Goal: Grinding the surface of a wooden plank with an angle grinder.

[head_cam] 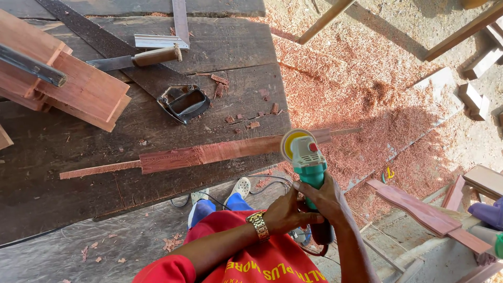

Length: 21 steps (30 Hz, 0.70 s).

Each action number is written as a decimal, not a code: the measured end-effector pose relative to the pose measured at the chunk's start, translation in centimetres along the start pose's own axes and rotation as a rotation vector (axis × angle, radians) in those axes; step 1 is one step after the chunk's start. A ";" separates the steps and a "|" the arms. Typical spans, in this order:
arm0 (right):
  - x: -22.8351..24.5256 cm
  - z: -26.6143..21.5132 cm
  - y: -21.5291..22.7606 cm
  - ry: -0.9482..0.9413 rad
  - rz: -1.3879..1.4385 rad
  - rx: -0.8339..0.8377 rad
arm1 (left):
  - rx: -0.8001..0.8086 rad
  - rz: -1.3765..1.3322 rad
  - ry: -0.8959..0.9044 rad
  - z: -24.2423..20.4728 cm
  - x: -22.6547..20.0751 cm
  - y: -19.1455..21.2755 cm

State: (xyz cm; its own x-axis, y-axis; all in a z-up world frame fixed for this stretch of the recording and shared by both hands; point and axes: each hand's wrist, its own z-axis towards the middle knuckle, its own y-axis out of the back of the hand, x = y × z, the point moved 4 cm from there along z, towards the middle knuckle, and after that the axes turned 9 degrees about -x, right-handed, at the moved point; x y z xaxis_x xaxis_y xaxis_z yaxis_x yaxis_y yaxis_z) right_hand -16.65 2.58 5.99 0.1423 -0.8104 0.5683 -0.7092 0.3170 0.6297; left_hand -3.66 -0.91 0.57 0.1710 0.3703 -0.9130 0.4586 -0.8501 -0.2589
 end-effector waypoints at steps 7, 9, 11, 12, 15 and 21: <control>-1.0 0.2 1.4 -0.044 0.144 -0.030 | 0.049 0.067 -0.043 1.3 0.0 -1.1; -1.0 0.3 1.6 -0.038 0.143 -0.039 | 0.052 0.069 -0.061 1.5 0.1 -1.2; -1.0 0.3 1.6 -0.033 0.143 -0.046 | 0.053 0.071 -0.077 1.5 0.1 -1.3; -1.0 0.4 1.6 -0.028 0.134 -0.040 | 0.045 0.080 -0.064 1.5 0.0 -1.2; -0.3 0.3 1.2 -0.030 0.122 -0.020 | 0.028 0.086 -0.035 1.1 -0.5 -0.7; 1.2 0.3 0.8 -0.019 -0.001 -0.009 | 0.014 -0.031 -0.024 0.7 -0.6 -0.2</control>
State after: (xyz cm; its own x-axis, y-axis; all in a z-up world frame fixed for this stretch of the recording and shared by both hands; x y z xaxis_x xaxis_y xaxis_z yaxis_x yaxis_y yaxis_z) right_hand -17.24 1.68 7.06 0.1295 -0.8202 0.5573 -0.7028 0.3205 0.6351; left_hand -4.44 -1.18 0.92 0.1362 0.3874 -0.9118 0.4513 -0.8436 -0.2910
